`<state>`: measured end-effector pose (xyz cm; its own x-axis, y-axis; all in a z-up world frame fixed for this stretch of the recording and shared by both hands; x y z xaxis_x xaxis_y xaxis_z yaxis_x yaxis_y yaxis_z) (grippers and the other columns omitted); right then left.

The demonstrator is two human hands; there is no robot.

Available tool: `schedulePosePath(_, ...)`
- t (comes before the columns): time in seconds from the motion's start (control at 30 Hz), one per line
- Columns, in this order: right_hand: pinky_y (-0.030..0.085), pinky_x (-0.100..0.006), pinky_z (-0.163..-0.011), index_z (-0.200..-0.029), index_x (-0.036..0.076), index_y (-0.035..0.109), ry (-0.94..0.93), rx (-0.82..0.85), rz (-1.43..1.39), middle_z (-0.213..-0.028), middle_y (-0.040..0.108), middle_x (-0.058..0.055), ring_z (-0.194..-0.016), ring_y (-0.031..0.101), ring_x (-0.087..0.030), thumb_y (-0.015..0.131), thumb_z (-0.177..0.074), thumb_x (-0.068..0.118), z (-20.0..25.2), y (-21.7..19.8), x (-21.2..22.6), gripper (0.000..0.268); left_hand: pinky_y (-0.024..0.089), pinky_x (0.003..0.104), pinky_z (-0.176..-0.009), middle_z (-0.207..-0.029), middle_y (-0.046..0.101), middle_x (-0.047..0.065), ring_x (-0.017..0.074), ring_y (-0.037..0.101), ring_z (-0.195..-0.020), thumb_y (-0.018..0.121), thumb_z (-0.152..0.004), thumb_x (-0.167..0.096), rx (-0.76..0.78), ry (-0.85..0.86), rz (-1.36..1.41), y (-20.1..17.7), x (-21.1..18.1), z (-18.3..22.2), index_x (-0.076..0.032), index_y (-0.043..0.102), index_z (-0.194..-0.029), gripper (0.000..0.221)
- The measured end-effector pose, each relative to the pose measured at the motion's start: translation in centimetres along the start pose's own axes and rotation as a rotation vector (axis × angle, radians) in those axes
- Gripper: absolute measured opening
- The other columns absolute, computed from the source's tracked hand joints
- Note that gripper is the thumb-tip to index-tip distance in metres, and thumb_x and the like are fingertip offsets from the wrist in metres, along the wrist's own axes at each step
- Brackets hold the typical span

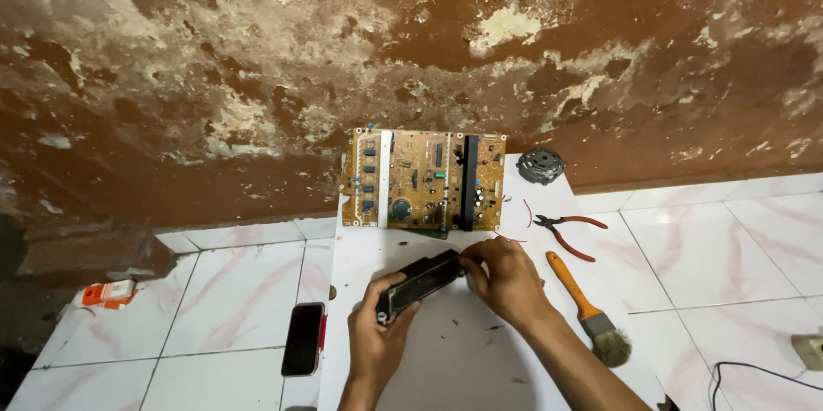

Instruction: Repairing and cleaning an electronic circuit board using various tools like a screwdriver, brush, and pliers.

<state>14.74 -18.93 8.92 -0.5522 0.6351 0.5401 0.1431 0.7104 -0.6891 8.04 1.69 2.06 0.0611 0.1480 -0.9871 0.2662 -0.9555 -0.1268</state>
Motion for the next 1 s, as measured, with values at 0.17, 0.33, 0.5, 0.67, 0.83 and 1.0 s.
schedulePosePath(0.17, 0.059, -0.034, -0.069, -0.104, 0.015, 0.080, 0.527, 0.150, -0.097, -0.101, 0.081, -0.003, -0.085, 0.074, -0.020, 0.065, -0.095, 0.025, 0.2, 0.7, -1.2, 0.020, 0.069, 0.031, -0.078, -0.113, 0.078, 0.014, 0.0242, 0.080, -0.098, 0.077, -0.085, -0.007, -0.011, 0.461, -0.061, 0.2, -3.1, 1.2, -0.010, 0.067, -0.118, 0.035)
schedulePosePath(0.33, 0.056, -0.034, -0.069, -0.102, 0.011, 0.076, 0.571, -0.004, -0.249, -0.094, 0.079, -0.006, -0.082, 0.072, -0.020, 0.065, -0.097, 0.030, 0.8, 3.0, -3.6, 0.022, 0.067, 0.033, -0.083, -0.111, 0.079, 0.012, 0.0242, 0.080, -0.099, 0.077, -0.086, -0.009, -0.093, 0.602, -0.187, 0.1, -3.6, 2.4, -0.011, 0.068, -0.117, 0.033)
schedulePosePath(0.5, 0.053, -0.033, -0.060, -0.098, 0.014, 0.067, 0.399, -0.138, -0.315, -0.090, 0.072, -0.003, -0.074, 0.065, -0.018, 0.067, -0.098, 0.022, 0.1, 2.8, -2.0, 0.008, 0.064, 0.032, -0.090, -0.110, 0.080, 0.010, 0.0222, 0.079, -0.101, 0.077, -0.087, -0.013, -0.213, 0.629, -0.239, -0.4, -3.2, 3.0, -0.009, 0.073, -0.115, 0.029)
schedulePosePath(0.67, 0.071, -0.032, -0.063, -0.097, 0.001, 0.061, 0.236, -0.101, -0.780, -0.082, 0.074, -0.016, -0.068, 0.077, -0.024, 0.057, -0.101, 0.005, -2.2, 3.4, -0.6, 0.007, 0.058, 0.039, -0.102, -0.128, 0.072, 0.022, 0.0345, 0.070, -0.124, 0.065, -0.089, 0.002, -0.082, 0.695, -0.103, 0.3, -4.2, 2.6, -0.004, 0.070, -0.116, 0.029)
schedulePosePath(0.83, 0.070, -0.033, -0.071, -0.102, 0.001, 0.060, -0.068, -0.086, -0.719, -0.093, 0.075, -0.015, -0.078, 0.079, -0.024, 0.059, -0.100, 0.006, -4.1, 2.0, 1.9, 0.005, 0.054, 0.038, -0.090, -0.146, 0.057, 0.019, 0.0353, 0.057, -0.134, 0.057, -0.081, 0.006, 0.068, 0.481, -0.105, 1.5, -3.8, 1.1, -0.015, 0.065, -0.101, 0.030)
schedulePosePath(1.0, 0.069, -0.033, -0.080, -0.108, 0.002, 0.064, -0.285, -0.061, -0.550, -0.100, 0.074, -0.015, -0.086, 0.077, -0.024, 0.062, -0.098, 0.002, -4.7, 1.4, 3.7, 0.010, 0.055, 0.038, -0.089, -0.143, 0.049, 0.019, 0.0303, 0.070, -0.121, 0.052, -0.074, 0.010, 0.233, 0.437, 0.035, 3.7, -4.2, 0.0, -0.014, 0.047, -0.093, 0.030)
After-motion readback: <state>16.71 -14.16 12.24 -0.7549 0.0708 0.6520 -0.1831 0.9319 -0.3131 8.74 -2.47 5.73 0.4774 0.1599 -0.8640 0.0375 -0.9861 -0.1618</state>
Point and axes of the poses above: each hand's wrist, its own z-axis away from the middle knuckle, its own y-axis out of the palm, x = y × z, the point moved 10 cm from there along -z, towards the middle knuckle
